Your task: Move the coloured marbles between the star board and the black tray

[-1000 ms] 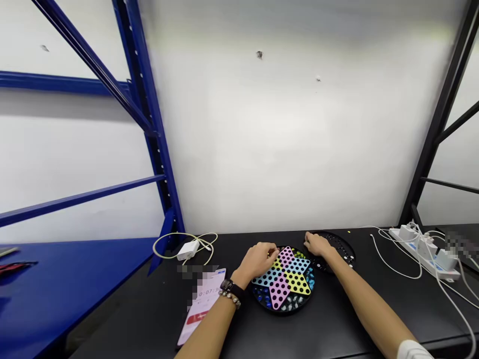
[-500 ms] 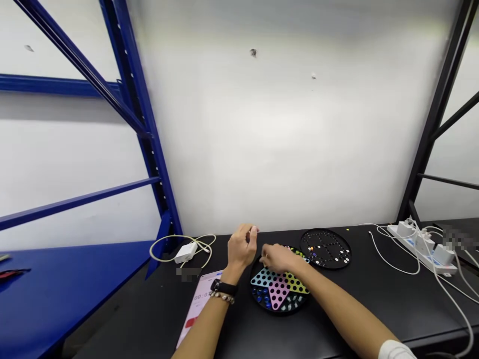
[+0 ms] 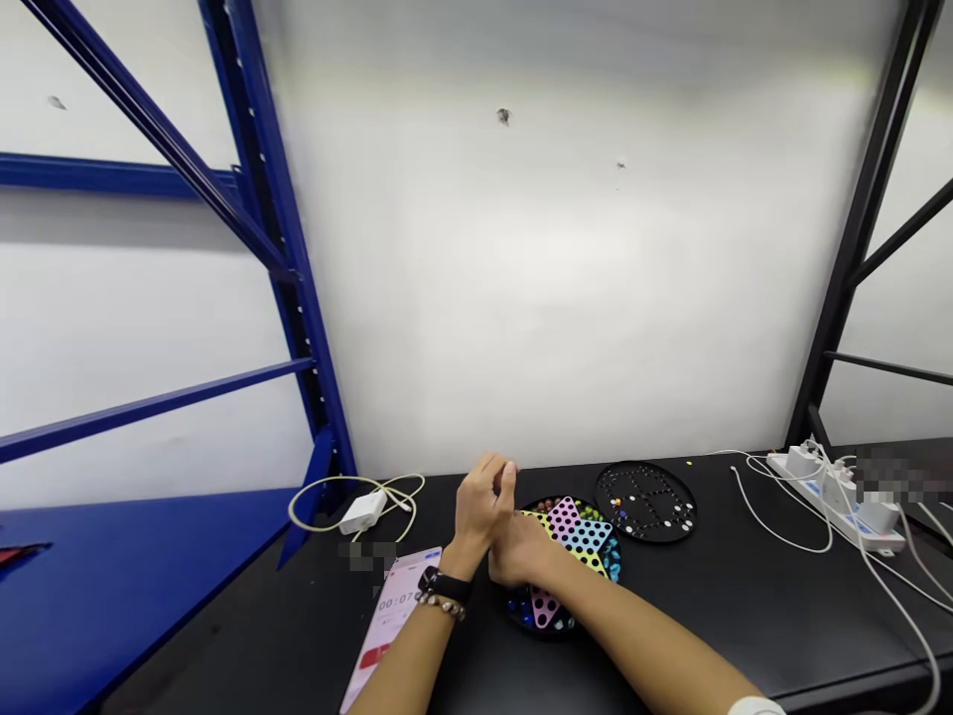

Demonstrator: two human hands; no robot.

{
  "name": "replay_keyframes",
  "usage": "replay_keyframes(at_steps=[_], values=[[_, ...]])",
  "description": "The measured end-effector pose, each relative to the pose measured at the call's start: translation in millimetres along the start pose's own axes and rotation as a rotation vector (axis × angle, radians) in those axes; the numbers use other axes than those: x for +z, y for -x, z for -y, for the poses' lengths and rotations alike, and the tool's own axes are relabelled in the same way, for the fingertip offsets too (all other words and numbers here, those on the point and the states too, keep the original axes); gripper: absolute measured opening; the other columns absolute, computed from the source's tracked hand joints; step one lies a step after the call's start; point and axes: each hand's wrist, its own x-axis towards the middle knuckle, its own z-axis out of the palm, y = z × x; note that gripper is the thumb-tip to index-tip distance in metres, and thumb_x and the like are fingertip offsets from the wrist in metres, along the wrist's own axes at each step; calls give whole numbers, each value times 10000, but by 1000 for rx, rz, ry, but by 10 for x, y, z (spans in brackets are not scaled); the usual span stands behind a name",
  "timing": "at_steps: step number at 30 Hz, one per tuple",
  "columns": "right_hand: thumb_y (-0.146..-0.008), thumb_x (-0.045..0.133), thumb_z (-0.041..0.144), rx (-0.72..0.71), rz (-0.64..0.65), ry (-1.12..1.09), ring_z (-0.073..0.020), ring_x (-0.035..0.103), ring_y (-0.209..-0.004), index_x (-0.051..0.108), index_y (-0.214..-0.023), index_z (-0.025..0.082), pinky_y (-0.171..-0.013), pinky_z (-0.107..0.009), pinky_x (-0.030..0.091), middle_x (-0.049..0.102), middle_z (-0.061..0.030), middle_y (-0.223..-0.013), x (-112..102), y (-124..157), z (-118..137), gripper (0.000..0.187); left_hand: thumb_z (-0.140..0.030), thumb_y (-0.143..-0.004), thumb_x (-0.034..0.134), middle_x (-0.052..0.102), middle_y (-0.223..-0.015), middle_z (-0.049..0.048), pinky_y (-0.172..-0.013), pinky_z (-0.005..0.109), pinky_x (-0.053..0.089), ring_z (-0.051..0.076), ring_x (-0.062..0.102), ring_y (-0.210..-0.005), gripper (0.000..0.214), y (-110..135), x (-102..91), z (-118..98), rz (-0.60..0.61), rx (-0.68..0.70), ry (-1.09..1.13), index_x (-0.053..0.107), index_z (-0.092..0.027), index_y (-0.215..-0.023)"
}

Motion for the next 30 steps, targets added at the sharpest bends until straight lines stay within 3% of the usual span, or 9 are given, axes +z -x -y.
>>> replay_keyframes(at_steps=[6,12,16,21,25,30], values=[[-819,484,248,-47,-118,17,-364,507,-1117,455,-1336,134,-934,-561,428,533,-205,-1297,75,79,-41,530,-373,-943,313,604,-771,16,-714,260,440,150,543,-691,348,12,12,-6,38,44,18,558,-222,-747],[-787,516,290,57,-130,-27,-355,442,-1098,379,-1366,123,-935,-584,365,472,-215,-1279,70,15,-127,617,-363,-950,310,610,-789,22,-729,265,438,149,552,-710,348,19,25,10,45,56,19,564,-218,-761],[-868,429,327,148,-192,-123,-300,444,-1063,464,-1251,184,-904,-494,378,488,-153,-1203,-77,10,-333,410,-376,-956,295,623,-800,24,-721,263,425,156,568,-733,370,-10,14,24,104,37,-61,574,-222,-767],[-903,357,301,325,-303,-244,-233,450,-1079,536,-1034,211,-933,-405,332,530,-84,-1122,-316,226,-918,239,-422,-906,409,680,-789,10,-610,262,365,179,611,-727,308,-45,-55,104,449,-146,-224,631,-241,-792],[-857,428,281,537,-346,-241,-223,493,-1064,562,-965,205,-884,-341,338,585,-74,-1078,-415,561,-1542,189,-418,-764,593,715,-809,-8,-603,250,366,186,643,-764,184,-10,-52,207,741,-188,-219,667,-250,-756],[-815,487,260,678,-307,-342,-165,573,-791,579,-806,196,-677,-247,357,652,-43,-875,-426,852,-2051,112,-435,-642,684,698,-715,-10,-561,234,386,174,640,-686,235,27,21,290,889,-184,-119,660,-216,-725]])
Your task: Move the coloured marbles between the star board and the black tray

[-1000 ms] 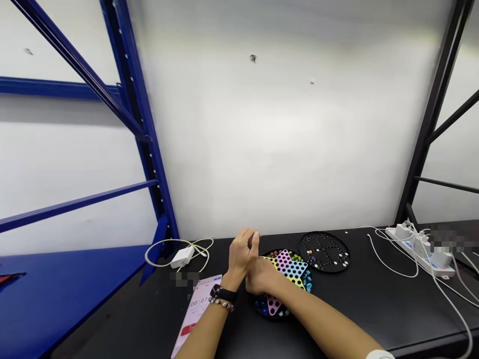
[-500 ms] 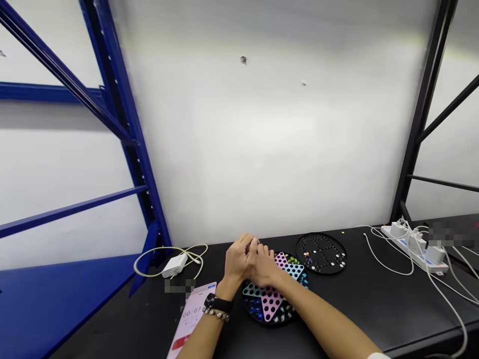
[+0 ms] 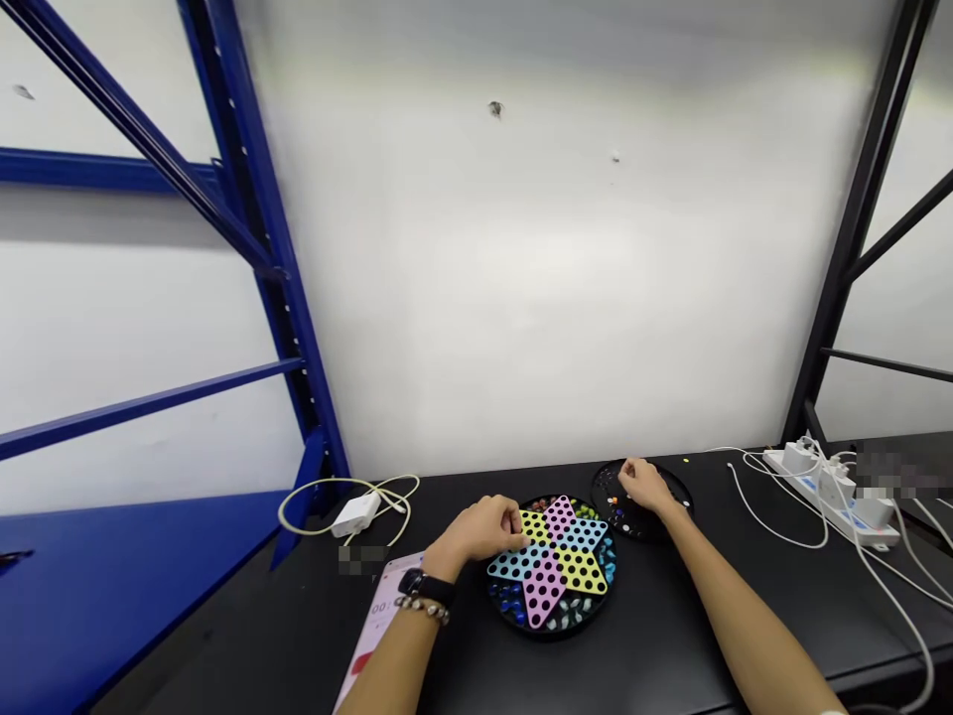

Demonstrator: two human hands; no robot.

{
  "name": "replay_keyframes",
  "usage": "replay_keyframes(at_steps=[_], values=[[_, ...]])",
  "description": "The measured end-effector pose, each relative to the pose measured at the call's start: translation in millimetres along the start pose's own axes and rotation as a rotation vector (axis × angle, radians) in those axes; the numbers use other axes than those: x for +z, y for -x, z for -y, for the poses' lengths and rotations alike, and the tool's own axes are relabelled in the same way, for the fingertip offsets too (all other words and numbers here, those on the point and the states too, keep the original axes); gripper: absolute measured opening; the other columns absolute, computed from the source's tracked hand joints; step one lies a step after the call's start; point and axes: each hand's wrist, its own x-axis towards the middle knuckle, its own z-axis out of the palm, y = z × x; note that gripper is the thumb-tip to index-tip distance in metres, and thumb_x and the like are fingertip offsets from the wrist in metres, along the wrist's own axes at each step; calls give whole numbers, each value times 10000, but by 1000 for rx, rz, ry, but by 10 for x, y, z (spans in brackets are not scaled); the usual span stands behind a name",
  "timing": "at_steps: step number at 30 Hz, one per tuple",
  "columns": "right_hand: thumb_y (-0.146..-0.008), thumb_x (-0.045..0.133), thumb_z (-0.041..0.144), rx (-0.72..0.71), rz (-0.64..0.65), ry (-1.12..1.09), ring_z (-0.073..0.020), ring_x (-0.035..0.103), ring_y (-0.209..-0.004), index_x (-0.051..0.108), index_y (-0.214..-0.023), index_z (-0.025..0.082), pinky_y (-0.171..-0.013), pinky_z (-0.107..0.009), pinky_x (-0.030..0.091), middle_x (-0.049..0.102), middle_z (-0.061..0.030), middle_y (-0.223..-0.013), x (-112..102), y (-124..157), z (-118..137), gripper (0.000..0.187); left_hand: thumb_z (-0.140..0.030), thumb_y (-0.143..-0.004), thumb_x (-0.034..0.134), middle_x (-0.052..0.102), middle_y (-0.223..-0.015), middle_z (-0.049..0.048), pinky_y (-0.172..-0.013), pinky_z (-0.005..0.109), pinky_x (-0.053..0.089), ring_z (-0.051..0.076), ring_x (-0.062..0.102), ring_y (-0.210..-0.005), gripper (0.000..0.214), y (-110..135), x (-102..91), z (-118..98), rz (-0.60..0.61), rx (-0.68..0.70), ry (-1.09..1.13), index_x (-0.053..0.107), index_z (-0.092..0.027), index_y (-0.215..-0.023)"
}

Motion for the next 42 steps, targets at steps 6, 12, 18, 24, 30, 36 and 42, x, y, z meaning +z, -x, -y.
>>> replay_keyframes(at_steps=[6,12,18,24,30,36,42], values=[[-726,563,176,-119,125,-47,-128,566,-678,608,-765,173,-627,-217,370,648,-15,-740,87,-68,-105,60,-396,-697,615,693,-656,1,-561,242,447,172,653,-595,223,-31,15,35,37,77,211,629,-183,-761],[-684,587,110,-203,200,-80,-111,555,-648,624,-782,162,-617,-202,390,628,5,-686,129,-37,-71,117,-433,-708,632,704,-734,16,-587,244,465,175,667,-639,280,-24,-5,86,48,95,229,659,-171,-804],[-627,554,38,-302,256,-54,-101,544,-627,626,-736,158,-607,-193,396,615,13,-677,195,-22,-66,177,-268,-632,650,704,-799,8,-637,225,460,169,649,-751,154,-22,-17,128,-3,130,150,686,-186,-757],[-644,534,62,-342,207,-151,-111,548,-644,639,-709,152,-610,-201,403,633,-7,-700,173,64,119,153,-194,-621,556,701,-762,9,-619,223,458,155,633,-698,249,-2,-61,174,-82,73,108,708,-177,-818],[-700,531,96,-458,231,-262,-100,510,-606,665,-759,158,-564,-194,386,641,-8,-711,299,272,727,159,-156,-587,520,730,-755,11,-648,222,475,162,662,-721,269,13,-81,155,-38,84,171,715,-169,-771],[-733,547,123,-638,270,-154,-125,582,-739,700,-827,189,-654,-208,422,680,-21,-870,669,414,1220,191,-173,-646,510,733,-801,19,-669,229,468,170,661,-751,259,-8,-92,231,-99,67,124,711,-185,-810],[-745,541,142,-649,273,123,-183,631,-891,731,-864,219,-737,-250,429,713,-30,-968,869,472,1420,237,-215,-758,506,722,-910,19,-689,242,426,159,626,-764,231,54,-171,170,-338,-37,16,698,-223,-887]])
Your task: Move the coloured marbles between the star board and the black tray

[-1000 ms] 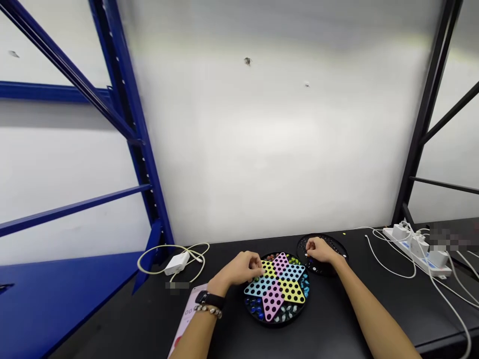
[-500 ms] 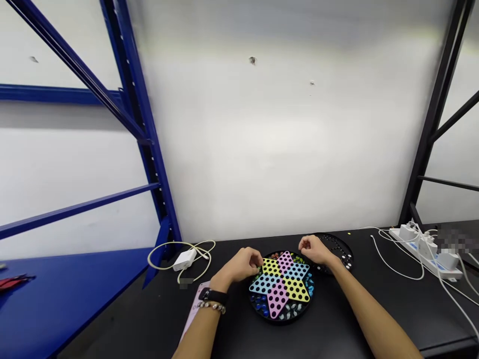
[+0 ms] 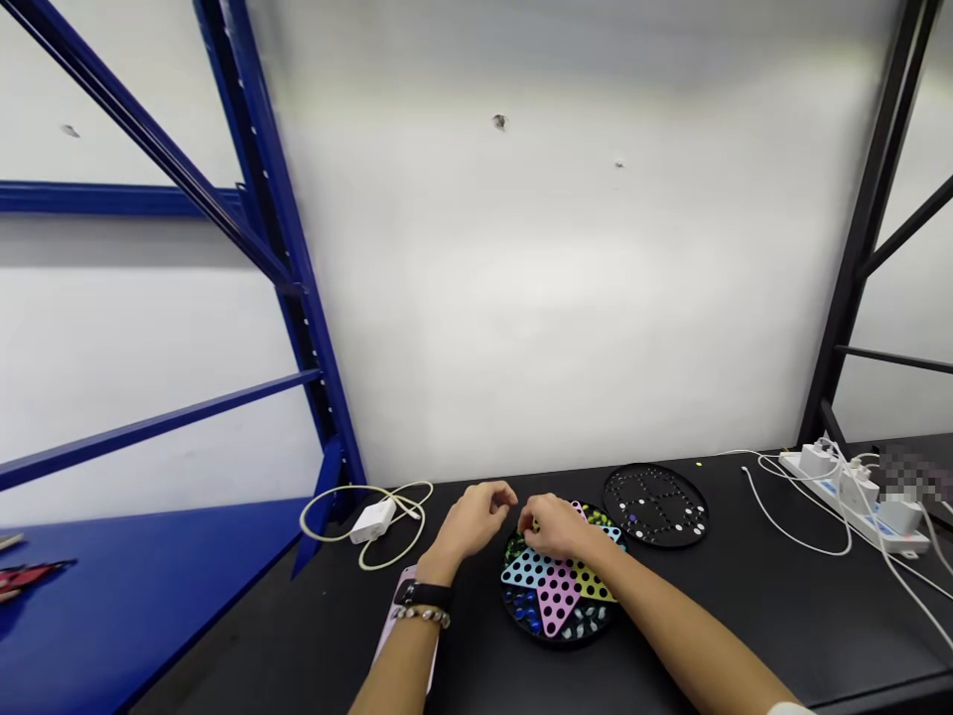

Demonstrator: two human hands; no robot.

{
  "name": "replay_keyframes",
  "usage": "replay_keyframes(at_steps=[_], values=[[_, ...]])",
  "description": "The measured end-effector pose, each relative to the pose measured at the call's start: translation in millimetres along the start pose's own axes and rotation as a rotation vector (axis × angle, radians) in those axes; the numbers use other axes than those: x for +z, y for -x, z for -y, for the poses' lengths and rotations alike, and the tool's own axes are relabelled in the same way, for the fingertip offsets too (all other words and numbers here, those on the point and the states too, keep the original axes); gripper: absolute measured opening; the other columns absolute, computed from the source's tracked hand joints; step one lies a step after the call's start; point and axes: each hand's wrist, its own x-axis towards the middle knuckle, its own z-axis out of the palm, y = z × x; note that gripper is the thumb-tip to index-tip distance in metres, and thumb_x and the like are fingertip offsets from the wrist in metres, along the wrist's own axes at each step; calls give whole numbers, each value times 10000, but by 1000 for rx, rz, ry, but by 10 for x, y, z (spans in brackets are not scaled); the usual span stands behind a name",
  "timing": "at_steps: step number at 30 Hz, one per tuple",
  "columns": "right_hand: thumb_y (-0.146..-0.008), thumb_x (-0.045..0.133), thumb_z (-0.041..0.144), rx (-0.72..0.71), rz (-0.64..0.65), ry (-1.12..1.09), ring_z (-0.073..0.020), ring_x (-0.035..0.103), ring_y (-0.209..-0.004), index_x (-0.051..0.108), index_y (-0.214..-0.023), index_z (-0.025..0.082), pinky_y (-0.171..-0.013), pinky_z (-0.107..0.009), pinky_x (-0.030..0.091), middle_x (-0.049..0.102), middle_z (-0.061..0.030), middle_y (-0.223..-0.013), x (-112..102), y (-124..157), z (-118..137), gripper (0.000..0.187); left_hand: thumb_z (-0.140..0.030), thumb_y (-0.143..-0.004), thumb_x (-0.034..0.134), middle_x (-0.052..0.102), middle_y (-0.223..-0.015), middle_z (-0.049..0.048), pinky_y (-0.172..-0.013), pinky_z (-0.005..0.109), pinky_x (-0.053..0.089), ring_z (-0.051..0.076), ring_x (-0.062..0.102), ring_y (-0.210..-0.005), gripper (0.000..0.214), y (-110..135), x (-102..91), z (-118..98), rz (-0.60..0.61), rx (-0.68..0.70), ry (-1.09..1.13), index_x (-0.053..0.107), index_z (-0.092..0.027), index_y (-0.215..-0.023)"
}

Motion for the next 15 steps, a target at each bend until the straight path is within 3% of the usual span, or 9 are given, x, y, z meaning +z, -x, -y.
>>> replay_keyframes(at_steps=[4,10,15], values=[[-786,506,150,-26,-34,120,-201,639,-942,741,-924,233,-769,-276,438,718,-38,-1028,32,-32,41,285,-253,-786,515,716,-892,8,-657,236,413,149,613,-721,191,10,-13,-64,-13,9,9,685,-225,-868],[-793,511,135,-7,-2,204,-232,614,-946,741,-911,222,-788,-314,443,717,-75,-948,66,40,183,273,-252,-777,529,715,-857,9,-666,237,418,156,618,-730,179,25,-28,-127,-14,7,17,681,-219,-866],[-857,468,174,-40,-82,241,-253,545,-1024,694,-986,184,-834,-363,423,649,-112,-1106,-147,163,157,261,-275,-778,518,718,-896,-2,-679,248,422,161,623,-764,194,29,-7,-160,-36,41,19,685,-238,-870]])
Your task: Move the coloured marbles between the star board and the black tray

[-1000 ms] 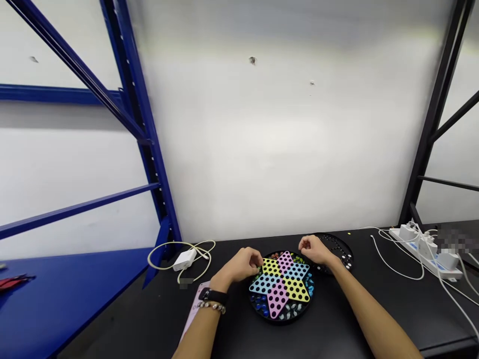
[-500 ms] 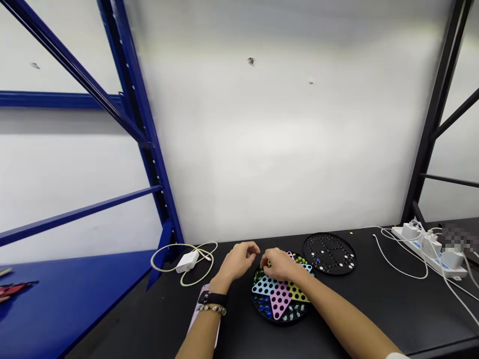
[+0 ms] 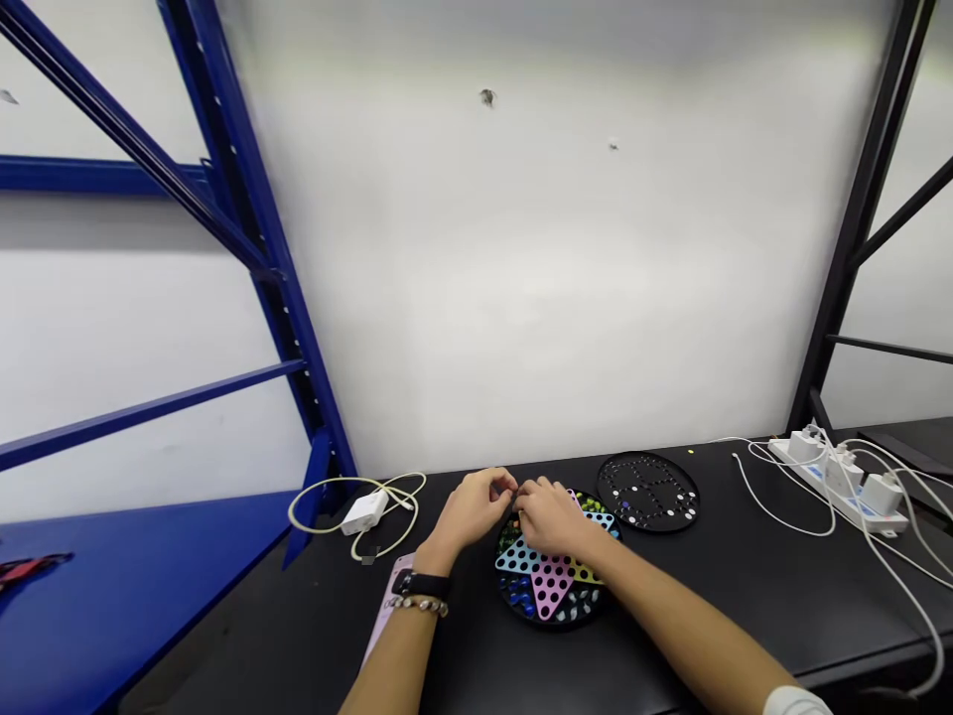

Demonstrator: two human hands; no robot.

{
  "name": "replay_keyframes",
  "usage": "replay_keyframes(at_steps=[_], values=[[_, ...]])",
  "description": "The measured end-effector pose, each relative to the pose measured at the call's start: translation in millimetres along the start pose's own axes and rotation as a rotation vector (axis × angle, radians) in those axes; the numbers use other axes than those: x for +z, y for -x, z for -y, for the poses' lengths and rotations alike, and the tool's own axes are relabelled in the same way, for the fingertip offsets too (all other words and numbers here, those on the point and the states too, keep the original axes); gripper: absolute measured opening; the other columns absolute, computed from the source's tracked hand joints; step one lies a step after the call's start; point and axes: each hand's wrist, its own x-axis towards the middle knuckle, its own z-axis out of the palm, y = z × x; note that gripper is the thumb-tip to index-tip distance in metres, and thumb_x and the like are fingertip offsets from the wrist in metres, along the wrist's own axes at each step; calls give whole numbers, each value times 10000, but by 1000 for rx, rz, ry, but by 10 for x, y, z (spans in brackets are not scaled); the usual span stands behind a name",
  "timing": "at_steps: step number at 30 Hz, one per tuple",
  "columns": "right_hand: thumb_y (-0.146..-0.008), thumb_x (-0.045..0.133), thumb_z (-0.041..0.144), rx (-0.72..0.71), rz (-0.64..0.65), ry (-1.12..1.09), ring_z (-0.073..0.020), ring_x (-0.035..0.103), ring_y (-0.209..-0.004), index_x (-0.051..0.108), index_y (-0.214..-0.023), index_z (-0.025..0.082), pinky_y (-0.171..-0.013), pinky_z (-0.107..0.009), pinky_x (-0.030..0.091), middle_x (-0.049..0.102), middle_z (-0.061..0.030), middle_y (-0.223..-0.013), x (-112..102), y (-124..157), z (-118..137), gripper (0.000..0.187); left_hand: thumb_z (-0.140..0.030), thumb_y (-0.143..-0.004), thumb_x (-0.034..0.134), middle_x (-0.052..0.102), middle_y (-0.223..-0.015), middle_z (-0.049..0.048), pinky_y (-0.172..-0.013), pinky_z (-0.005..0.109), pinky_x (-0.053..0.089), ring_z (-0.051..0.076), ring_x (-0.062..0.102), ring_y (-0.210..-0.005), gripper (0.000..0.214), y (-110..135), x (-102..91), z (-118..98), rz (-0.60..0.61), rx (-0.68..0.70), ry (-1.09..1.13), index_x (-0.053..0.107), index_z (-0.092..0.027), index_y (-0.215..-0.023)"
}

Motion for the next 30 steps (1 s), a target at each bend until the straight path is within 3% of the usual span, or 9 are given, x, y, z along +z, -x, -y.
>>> replay_keyframes(at_steps=[2,5,7,10,14,20,23,27,30], values=[[-897,417,173,105,-59,-32,-233,539,-1039,670,-1053,183,-847,-347,410,631,-106,-1138,-148,97,-217,297,-274,-769,518,718,-892,2,-670,248,425,161,626,-758,207,-6,45,18,33,15,8,690,-234,-877],[-908,400,154,299,-58,-45,-219,563,-1012,665,-1031,171,-857,-324,390,643,-105,-1078,-342,381,-670,293,-254,-728,541,715,-817,7,-641,240,426,165,633,-735,191,-12,127,61,194,54,8,701,-221,-828],[-914,416,185,358,-6,-26,-223,576,-991,666,-1005,180,-842,-322,388,638,-105,-1057,-417,654,-956,265,-236,-693,565,712,-775,6,-631,234,423,172,636,-741,159,-10,165,82,286,61,-19,704,-218,-768],[-866,556,320,361,112,-60,-254,560,-1037,652,-1029,207,-854,-342,390,627,-91,-1092,-464,1082,-1219,221,-238,-675,584,721,-799,9,-641,231,424,185,638,-793,145,-1,171,91,306,46,-51,712,-219,-741],[-903,510,372,312,81,-52,-240,557,-999,639,-990,228,-861,-356,396,629,-72,-1052,-475,1444,-1217,211,-279,-717,567,728,-836,19,-676,238,440,200,638,-848,186,2,118,86,319,45,-23,728,-221,-792],[-921,449,250,204,8,107,-213,557,-853,593,-855,209,-783,-347,404,620,-72,-944,-349,1498,-1021,163,-290,-788,488,724,-931,36,-696,259,443,210,634,-869,257,-6,52,66,175,34,-37,719,-229,-880],[-952,361,231,198,-151,144,-216,555,-827,565,-852,198,-755,-347,402,616,-88,-920,-396,1431,-1006,230,-305,-786,482,723,-936,41,-710,260,451,210,635,-868,278,-4,53,56,171,47,-18,724,-223,-895],[-971,339,315,308,-588,-4,-192,563,-746,525,-907,196,-709,-312,422,614,-77,-883,-787,1317,-973,230,-299,-767,502,722,-895,37,-704,261,455,197,629,-813,264,-1,76,40,223,48,10,725,-221,-885],[-951,384,407,398,-907,-132,-180,555,-663,530,-905,192,-657,-293,430,607,-46,-771,-1112,1198,-916,264,-391,-812,496,718,-923,48,-720,273,468,197,623,-799,313,-4,84,13,155,55,64,708,-205,-946]])
